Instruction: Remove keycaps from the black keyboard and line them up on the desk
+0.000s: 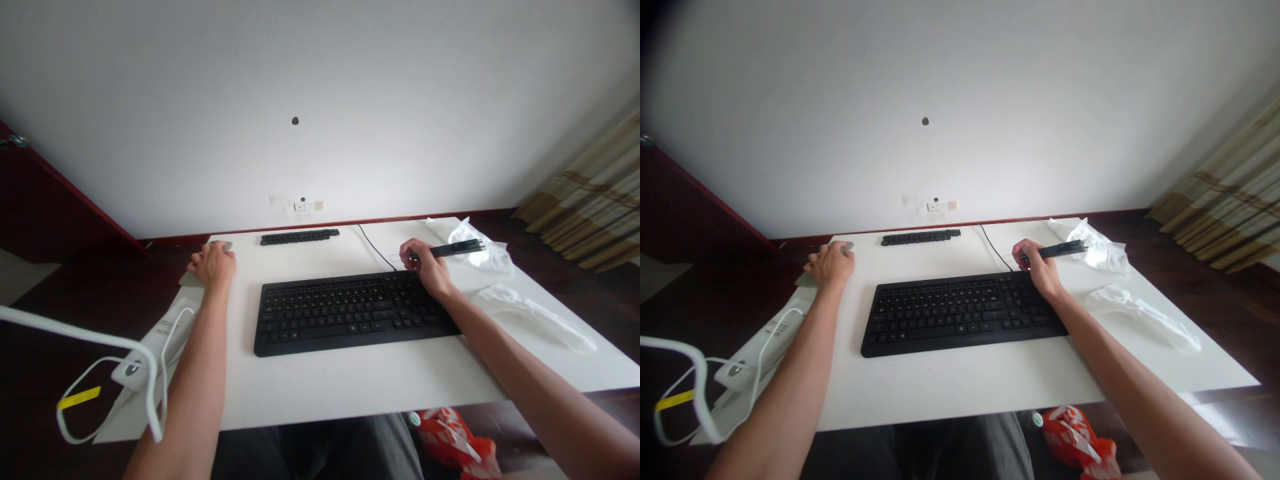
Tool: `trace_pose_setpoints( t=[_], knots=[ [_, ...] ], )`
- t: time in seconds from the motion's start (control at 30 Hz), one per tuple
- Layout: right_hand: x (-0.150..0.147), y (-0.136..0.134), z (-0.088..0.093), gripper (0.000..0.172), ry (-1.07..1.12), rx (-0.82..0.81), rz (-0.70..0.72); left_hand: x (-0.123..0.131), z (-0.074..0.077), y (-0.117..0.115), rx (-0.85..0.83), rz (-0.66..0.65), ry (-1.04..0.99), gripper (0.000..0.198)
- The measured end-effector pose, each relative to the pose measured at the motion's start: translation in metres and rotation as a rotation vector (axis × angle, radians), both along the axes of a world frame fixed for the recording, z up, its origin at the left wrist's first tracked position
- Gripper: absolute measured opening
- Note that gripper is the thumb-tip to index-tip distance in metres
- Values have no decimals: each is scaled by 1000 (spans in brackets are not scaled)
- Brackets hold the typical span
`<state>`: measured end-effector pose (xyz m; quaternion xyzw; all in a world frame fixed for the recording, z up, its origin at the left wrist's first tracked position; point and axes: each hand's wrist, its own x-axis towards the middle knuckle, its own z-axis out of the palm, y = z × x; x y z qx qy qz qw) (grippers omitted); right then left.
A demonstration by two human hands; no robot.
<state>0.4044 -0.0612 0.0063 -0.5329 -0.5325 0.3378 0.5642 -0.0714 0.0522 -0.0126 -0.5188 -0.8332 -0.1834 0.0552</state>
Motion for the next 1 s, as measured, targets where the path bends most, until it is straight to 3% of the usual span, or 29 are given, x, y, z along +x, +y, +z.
trace_pose_setpoints(
  t=[0.17, 0.3, 0.5, 0.63, 0.77, 0.9, 1.0],
  knots=[
    [0, -1, 3, 28, 13, 46, 8, -1, -6, -1, 84, -9, -25, 38],
    [-2, -3, 12, 19, 48, 74, 6, 11, -1, -5, 290, -109, -74, 40],
    [5, 0, 15, 12, -11, 86, -81, 83, 30, -28, 602, -560, -33, 34],
    [2, -7, 21, 21, -104, 78, -180, 144, 45, -58, 568, -1008, 26, 39],
    [-31, -30, 38, 38, -206, 56, -179, 191, 46, -92, 541, -1342, 27, 59],
    [-78, -50, 59, 54, -273, -157, 7, 215, 40, -116, 484, -1492, -78, 91],
    [-101, -55, 70, 66, -281, -352, 96, 217, 38, -122, 446, -1455, -207, 79]
  ],
)
